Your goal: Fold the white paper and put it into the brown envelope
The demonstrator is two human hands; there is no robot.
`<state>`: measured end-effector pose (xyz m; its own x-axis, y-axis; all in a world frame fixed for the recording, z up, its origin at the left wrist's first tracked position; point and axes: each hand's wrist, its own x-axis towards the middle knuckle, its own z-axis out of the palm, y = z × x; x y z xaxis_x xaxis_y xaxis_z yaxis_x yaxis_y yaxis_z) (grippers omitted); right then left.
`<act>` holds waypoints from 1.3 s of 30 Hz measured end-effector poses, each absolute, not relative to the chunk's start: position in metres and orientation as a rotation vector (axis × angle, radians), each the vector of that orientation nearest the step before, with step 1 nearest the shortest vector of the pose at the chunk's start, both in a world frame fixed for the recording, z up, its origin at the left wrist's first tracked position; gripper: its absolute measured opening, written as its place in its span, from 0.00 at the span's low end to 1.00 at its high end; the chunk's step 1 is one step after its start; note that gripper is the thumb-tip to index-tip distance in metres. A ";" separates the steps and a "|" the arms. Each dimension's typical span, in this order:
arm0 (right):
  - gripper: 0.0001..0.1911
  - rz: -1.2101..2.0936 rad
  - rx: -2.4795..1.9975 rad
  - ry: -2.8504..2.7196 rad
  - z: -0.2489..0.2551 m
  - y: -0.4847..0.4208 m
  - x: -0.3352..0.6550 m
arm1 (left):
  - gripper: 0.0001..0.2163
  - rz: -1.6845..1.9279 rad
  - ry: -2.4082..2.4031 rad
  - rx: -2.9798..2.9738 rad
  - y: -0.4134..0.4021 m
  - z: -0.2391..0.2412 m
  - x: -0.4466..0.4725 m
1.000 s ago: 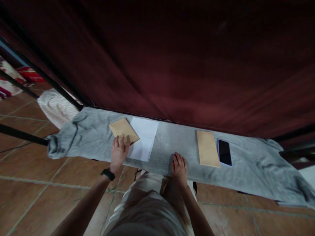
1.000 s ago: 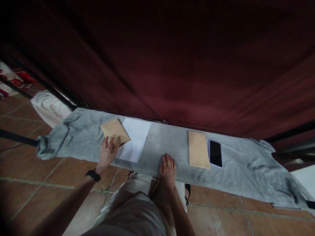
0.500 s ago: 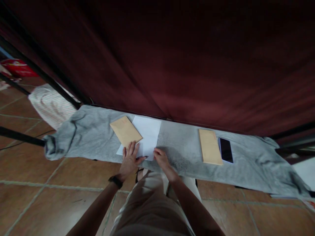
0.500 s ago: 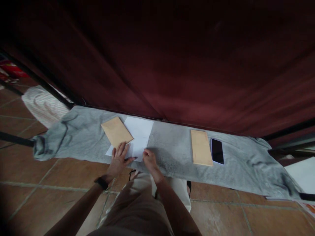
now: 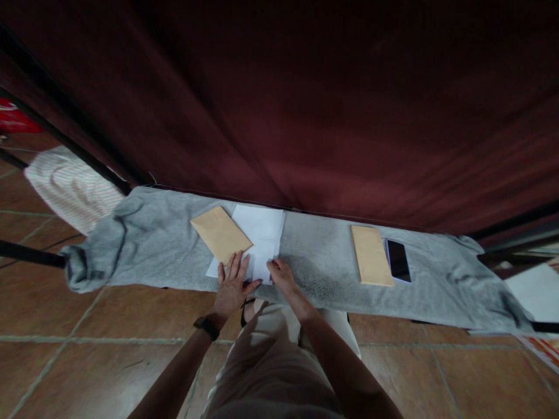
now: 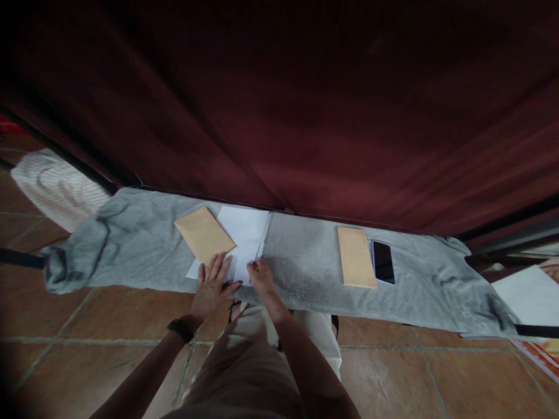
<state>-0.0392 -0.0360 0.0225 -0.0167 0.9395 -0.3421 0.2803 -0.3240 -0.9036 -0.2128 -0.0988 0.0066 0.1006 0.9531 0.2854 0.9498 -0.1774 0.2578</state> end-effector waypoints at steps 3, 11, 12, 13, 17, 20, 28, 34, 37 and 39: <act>0.09 1.296 -1.703 -1.324 0.028 -0.030 -0.045 | 0.36 0.664 1.990 2.294 -0.099 0.008 -0.213; 0.08 1.074 -1.691 -1.203 0.033 -0.040 0.032 | 0.31 0.973 2.040 2.110 -0.111 0.013 -0.214; 0.07 1.040 -1.667 -1.123 0.032 -0.044 0.052 | 0.31 0.999 2.009 2.132 -0.112 0.015 -0.211; 0.08 1.012 -1.680 -1.078 0.030 -0.048 0.072 | 0.31 1.013 1.970 2.153 -0.113 0.018 -0.206; 0.11 0.951 -1.759 -0.924 0.021 -0.067 0.142 | 0.31 0.927 1.782 2.224 -0.112 0.024 -0.172; 0.15 0.935 -1.813 -0.849 0.011 -0.078 0.172 | 0.29 0.891 1.632 2.287 -0.109 0.021 -0.137; 0.17 0.963 -1.866 -0.906 -0.004 -0.081 0.190 | 0.27 0.742 1.365 2.448 -0.098 0.012 -0.071; 0.12 0.867 -1.920 -1.053 0.001 -0.077 0.193 | 0.25 0.601 1.386 2.443 -0.090 0.017 -0.061; 0.15 0.820 -1.968 -1.113 0.005 -0.085 0.192 | 0.24 0.572 1.400 2.462 -0.085 0.016 -0.059; 0.19 0.677 -2.033 -1.239 0.009 -0.092 0.189 | 0.23 0.561 1.409 2.482 -0.080 0.016 -0.055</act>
<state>0.1893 -0.0923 0.0091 0.4190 0.9033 -0.0921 0.5650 -0.3387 -0.7524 -0.0548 -0.0800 0.0160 0.4634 0.8602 0.2129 0.7710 -0.5098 0.3817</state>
